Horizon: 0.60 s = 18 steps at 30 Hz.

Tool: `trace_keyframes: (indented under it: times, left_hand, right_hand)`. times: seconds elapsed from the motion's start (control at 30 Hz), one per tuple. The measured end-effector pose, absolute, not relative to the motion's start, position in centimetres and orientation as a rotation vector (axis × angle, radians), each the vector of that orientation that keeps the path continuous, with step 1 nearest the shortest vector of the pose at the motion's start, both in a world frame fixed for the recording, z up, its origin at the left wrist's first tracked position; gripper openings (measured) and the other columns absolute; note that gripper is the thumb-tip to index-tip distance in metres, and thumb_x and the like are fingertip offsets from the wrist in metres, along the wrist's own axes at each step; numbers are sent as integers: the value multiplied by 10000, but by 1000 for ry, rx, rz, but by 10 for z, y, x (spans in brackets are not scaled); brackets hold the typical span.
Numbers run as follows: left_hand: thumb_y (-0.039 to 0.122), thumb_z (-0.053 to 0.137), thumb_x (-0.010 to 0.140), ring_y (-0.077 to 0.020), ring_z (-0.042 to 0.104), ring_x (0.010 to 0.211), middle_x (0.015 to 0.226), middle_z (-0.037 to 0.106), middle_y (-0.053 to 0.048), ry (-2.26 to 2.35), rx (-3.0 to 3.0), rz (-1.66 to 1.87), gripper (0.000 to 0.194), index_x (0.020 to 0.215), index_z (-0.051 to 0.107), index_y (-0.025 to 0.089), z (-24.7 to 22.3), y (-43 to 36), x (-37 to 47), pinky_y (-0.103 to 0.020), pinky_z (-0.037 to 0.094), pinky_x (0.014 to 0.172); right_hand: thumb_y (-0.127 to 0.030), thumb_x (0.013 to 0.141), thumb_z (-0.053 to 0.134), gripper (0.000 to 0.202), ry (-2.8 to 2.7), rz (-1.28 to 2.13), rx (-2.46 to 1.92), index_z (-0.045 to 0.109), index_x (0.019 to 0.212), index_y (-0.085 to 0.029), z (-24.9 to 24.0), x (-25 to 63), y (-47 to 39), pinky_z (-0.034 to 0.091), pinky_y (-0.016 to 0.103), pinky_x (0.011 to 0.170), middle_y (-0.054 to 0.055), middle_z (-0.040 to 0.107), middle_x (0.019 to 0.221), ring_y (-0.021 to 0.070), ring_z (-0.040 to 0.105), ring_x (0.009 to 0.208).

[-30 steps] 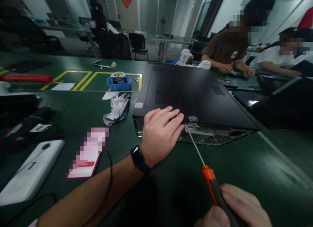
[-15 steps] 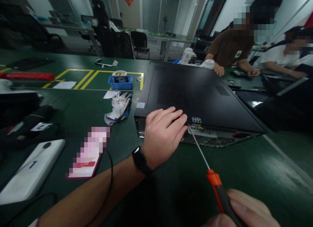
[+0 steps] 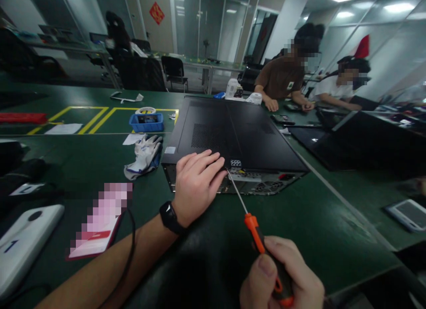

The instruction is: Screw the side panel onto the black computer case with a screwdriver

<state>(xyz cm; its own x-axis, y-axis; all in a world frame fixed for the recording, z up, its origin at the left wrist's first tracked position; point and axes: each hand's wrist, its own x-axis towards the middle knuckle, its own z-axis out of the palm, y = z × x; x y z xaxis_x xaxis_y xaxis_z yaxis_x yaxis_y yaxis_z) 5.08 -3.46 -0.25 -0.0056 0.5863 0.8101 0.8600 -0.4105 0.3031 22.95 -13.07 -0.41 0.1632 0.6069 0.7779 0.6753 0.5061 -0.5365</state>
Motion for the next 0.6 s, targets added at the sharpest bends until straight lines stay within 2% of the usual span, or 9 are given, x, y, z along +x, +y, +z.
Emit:
trace_keyframes:
  times: [0.1,0.2,0.27,0.43,0.6]
  left_hand:
    - [252,609,928,-215,627,1205,1200,741,-54,-1505,-1991,-1373,228,1140,687,218,-2,-36,51,-427,388,1053]
    - [251,618,922,-224,629,1204,1202,740,-61,-1500,-1997,-1369,233,1141,689,217,-2,-36,52,-437,389,1051]
    - [248,625,916,-229,630,1204,1199,741,-62,-1500,-1999,-1376,235,1141,691,221,-3,-36,52,-445,391,1050]
    - [243,636,904,-263,652,1174,1178,748,-69,-1479,-1986,-1376,229,1123,699,231,-3,-36,52,-482,405,1027]
    - [237,653,886,-264,661,1158,1182,748,-62,-1465,-1983,-1358,253,1135,696,234,-3,-36,53,-487,409,1029]
  right_hand:
    - [-183,840,649,128,-1569,-85,-1052,637,962,-144,-3,228,-126,531,309,589,95,667,883,207,673,732]
    - [-112,770,689,280,-1621,-108,-971,613,1037,-153,-6,229,-123,557,357,688,81,660,927,215,671,791]
    - [-96,756,707,353,-1611,-171,-950,609,1090,-158,-9,230,-124,553,345,689,72,659,946,207,668,794]
    - [-139,872,623,217,-1560,-171,-1082,628,1086,-179,-9,227,-128,523,280,573,36,654,854,150,631,633]
    - [-173,850,615,235,-1583,-152,-993,579,1083,-174,0,223,-128,560,334,658,68,649,922,214,676,825]
